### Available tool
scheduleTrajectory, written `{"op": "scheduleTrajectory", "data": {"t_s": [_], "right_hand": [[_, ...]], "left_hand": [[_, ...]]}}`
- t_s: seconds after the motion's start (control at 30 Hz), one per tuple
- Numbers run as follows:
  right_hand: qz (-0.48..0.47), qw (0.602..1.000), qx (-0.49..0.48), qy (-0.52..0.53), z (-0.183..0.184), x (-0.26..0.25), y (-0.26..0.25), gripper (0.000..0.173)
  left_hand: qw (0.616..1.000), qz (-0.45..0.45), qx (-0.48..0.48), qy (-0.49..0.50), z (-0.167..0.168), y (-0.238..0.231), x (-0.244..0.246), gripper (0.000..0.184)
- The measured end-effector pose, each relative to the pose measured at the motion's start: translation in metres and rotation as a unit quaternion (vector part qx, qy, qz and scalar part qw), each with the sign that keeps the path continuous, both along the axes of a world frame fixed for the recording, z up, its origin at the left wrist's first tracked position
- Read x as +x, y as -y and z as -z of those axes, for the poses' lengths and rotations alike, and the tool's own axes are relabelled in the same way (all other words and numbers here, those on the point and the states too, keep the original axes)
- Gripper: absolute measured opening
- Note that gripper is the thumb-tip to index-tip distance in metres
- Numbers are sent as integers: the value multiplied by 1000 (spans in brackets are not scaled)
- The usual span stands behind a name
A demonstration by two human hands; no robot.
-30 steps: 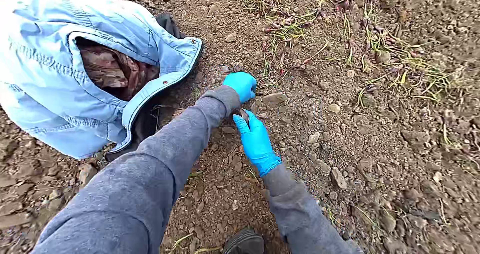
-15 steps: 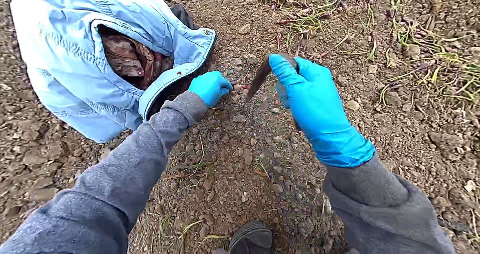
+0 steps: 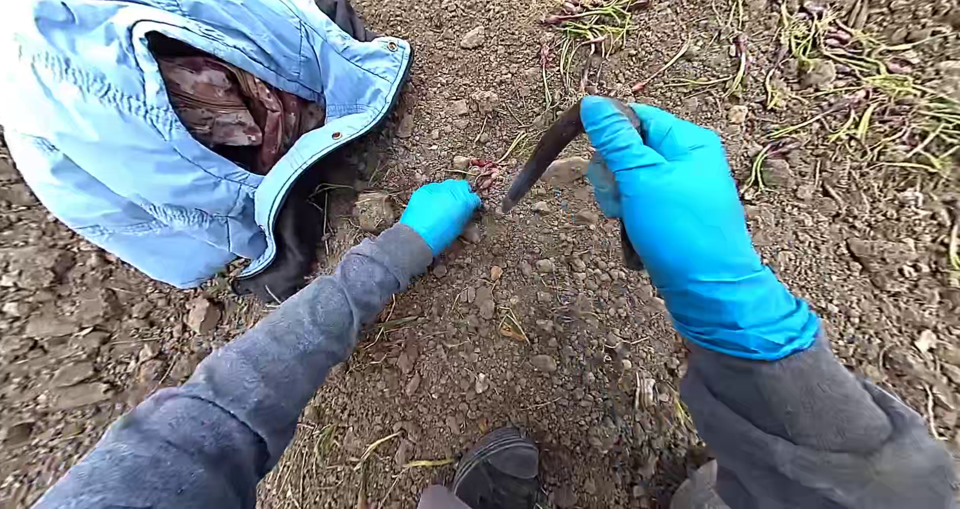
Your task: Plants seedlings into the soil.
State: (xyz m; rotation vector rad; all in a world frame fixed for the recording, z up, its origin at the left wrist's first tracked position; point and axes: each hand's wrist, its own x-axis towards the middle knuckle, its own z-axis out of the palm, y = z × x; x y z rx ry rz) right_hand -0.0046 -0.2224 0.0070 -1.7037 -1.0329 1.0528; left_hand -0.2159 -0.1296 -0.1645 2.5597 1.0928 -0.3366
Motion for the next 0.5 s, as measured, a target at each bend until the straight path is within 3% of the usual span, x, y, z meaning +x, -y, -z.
{"op": "scheduleTrajectory", "data": {"t_s": [0.07,0.1,0.13,0.2,0.23,0.3,0.4,0.5], "right_hand": [[42,995,88,0,-22,19,5,29],[69,992,104,16,-12,22,3,30],[89,991,84,48,10,22,0,30],[82,991,-50,88,71,15,-4,39],[63,989,-109,80,95,14,-4,43],[32,986,-157,45,104,19,-3,44],[27,994,-97,51,37,29,21,40],[78,991,52,94,-20,41,46,26]], "left_hand": [[998,-27,30,46,-10,-7,-10,33],[997,-54,26,41,-19,-13,-12,39],[995,-85,14,44,-28,-21,-11,40],[991,-117,7,72,-47,-34,1,27],[991,-101,11,84,-54,-36,14,23],[996,-21,16,86,-56,-29,47,21],[992,121,-14,33,-11,6,81,18],[992,98,-39,67,7,14,74,21]]}}
